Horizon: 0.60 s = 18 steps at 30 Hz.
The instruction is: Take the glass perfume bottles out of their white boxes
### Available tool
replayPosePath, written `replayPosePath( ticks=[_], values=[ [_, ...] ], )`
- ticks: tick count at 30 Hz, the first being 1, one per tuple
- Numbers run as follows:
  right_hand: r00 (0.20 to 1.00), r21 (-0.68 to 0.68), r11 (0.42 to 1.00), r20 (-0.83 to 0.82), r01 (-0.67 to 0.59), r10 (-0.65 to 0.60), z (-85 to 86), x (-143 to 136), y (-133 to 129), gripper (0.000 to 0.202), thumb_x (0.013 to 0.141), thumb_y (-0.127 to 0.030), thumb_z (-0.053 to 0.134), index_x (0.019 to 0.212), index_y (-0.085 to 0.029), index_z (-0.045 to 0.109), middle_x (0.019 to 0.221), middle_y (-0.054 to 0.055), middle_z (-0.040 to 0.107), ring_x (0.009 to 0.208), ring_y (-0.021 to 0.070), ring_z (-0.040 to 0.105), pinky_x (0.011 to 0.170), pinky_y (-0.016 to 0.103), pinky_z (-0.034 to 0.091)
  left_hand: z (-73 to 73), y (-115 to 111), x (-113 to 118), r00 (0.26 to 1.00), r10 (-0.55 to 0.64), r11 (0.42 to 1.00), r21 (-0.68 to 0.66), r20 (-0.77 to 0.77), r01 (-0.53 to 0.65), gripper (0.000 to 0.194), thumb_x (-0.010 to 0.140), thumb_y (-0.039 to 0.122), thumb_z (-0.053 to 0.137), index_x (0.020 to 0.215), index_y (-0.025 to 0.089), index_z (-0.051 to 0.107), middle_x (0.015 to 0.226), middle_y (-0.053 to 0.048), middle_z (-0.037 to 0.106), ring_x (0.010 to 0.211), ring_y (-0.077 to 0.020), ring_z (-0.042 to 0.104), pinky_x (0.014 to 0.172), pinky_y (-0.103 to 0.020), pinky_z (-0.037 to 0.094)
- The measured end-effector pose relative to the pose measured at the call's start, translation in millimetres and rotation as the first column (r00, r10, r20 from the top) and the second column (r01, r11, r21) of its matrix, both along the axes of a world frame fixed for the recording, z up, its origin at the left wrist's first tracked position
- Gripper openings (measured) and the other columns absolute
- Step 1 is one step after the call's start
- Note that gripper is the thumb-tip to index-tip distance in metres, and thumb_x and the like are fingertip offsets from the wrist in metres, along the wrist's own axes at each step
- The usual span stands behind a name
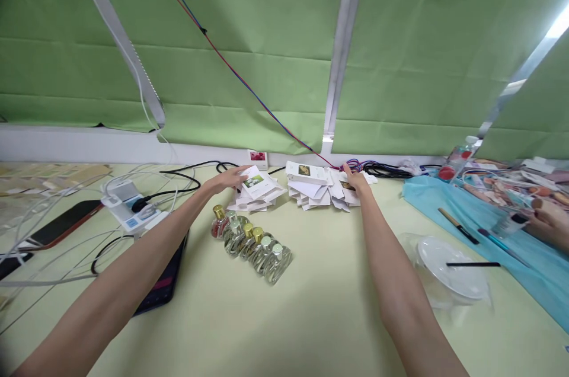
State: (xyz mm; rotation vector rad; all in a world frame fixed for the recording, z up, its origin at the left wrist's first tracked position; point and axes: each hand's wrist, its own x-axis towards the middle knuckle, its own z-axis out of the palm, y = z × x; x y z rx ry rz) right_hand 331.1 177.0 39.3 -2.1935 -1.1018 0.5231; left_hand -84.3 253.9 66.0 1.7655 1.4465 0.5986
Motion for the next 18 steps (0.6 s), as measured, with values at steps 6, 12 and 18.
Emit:
replayPosePath(
  ticks=[6, 12, 18],
  values=[
    [0.998, -0.058, 0.998, -0.059, 0.000, -0.004, -10.0, 3, 9, 0.079, 0.098, -0.064, 0.036, 0.130, 0.003, 0.063, 0.139, 0.030, 0.056, 0.134, 0.0339, 0.053, 0.109, 0.038, 0.039, -0.3, 7, 12, 0.999, 0.015, 0.996, 0.094, -0.050, -0.011, 0.065, 0.080, 0.038, 0.072, 0.141, 0.026, 0.057, 0.150, -0.011, 0.052, 0.132, -0.0287, 0.055, 0.098, -0.030, 0.048],
    [0.998, -0.059, 0.998, -0.068, -0.020, 0.016, -16.0, 2, 13, 0.082, 0.097, -0.067, 0.035, 0.128, 0.003, 0.066, 0.137, 0.028, 0.059, 0.132, 0.0334, 0.054, 0.108, 0.034, 0.039, -4.1, 15, 19, 0.967, 0.139, 0.990, 0.043, -0.215, -0.132, 0.083, 0.077, 0.059, 0.070, 0.145, 0.017, 0.049, 0.156, -0.022, 0.040, 0.137, -0.0409, 0.048, 0.097, -0.040, 0.050],
    [0.997, -0.056, 0.997, -0.067, -0.050, 0.046, -19.9, -7, 12, 0.085, 0.095, -0.070, 0.035, 0.128, 0.002, 0.066, 0.137, 0.028, 0.059, 0.131, 0.0343, 0.056, 0.105, 0.036, 0.042, -5.9, 16, 26, 0.934, 0.197, 0.979, 0.004, -0.298, -0.205, 0.095, 0.079, 0.073, 0.059, 0.146, 0.007, 0.046, 0.149, -0.031, 0.045, 0.126, -0.0487, 0.056, 0.085, -0.046, 0.054]
  ],
)
